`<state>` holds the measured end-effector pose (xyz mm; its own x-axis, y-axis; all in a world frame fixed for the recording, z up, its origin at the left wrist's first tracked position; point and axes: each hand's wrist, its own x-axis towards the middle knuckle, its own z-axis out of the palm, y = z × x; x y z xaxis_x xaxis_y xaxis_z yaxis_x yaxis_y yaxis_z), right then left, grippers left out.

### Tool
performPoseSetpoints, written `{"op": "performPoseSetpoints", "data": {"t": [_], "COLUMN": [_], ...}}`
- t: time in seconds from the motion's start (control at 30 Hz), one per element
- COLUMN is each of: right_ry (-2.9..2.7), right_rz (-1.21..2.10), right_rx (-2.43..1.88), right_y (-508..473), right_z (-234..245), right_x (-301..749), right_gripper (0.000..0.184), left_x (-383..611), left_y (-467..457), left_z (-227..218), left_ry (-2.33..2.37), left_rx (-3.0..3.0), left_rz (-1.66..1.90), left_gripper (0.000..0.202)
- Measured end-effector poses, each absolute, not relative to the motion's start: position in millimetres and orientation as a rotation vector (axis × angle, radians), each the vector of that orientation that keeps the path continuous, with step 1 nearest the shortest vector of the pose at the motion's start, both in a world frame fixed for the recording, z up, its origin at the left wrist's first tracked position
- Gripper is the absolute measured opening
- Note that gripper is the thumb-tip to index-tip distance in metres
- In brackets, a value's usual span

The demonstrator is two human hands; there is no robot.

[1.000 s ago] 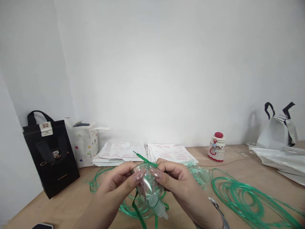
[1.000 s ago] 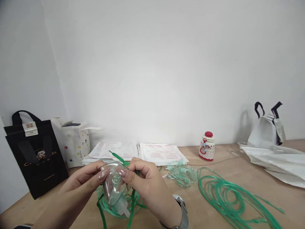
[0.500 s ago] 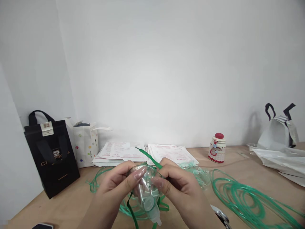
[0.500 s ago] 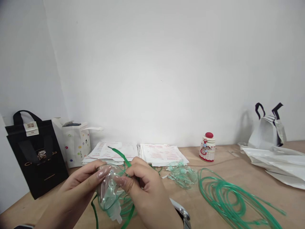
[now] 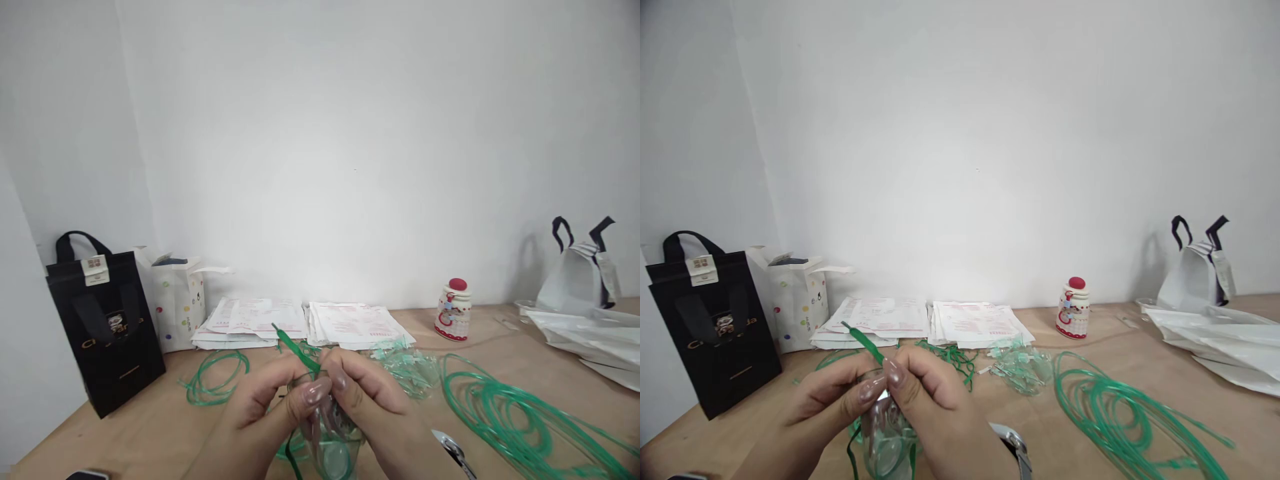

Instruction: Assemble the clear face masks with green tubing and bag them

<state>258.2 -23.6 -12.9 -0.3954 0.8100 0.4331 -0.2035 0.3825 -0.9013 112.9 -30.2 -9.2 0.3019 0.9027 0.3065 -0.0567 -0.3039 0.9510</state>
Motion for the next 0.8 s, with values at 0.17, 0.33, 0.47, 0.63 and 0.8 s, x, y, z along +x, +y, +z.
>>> {"op": "performPoseSetpoints", "data": {"t": [0.17, 0.33, 0.47, 0.63, 0.8], "right_ry": [-1.418, -1.257, -1.009, -0.942, -0.911], "right_rz": [1.388, 1.512, 1.710, 1.835, 1.678], "right_rx": [-0.392, -0.262, -0.294, -0.280, -0.565], "right_y": [-16, -18, -21, -24, -33], "right_z": [-22, -25, -25, -20, -10], "right_x": [255, 255, 254, 252, 251], "right_gripper": [0.035, 0.035, 0.025, 0.027, 0.026], "left_x": [119, 124, 123, 121, 120], "left_y": [-29, -30, -32, -31, -28], "left_z": [-16, -19, -20, -19, -16], "left_ry": [0.732, 0.710, 0.692, 0.688, 0.693], "left_rx": [1.486, 1.583, 1.610, 1.592, 1.437], "left_rz": [1.210, 1.278, 1.253, 1.256, 1.218], "left_gripper": [0.026, 0.023, 0.020, 0.021, 0.019]}}
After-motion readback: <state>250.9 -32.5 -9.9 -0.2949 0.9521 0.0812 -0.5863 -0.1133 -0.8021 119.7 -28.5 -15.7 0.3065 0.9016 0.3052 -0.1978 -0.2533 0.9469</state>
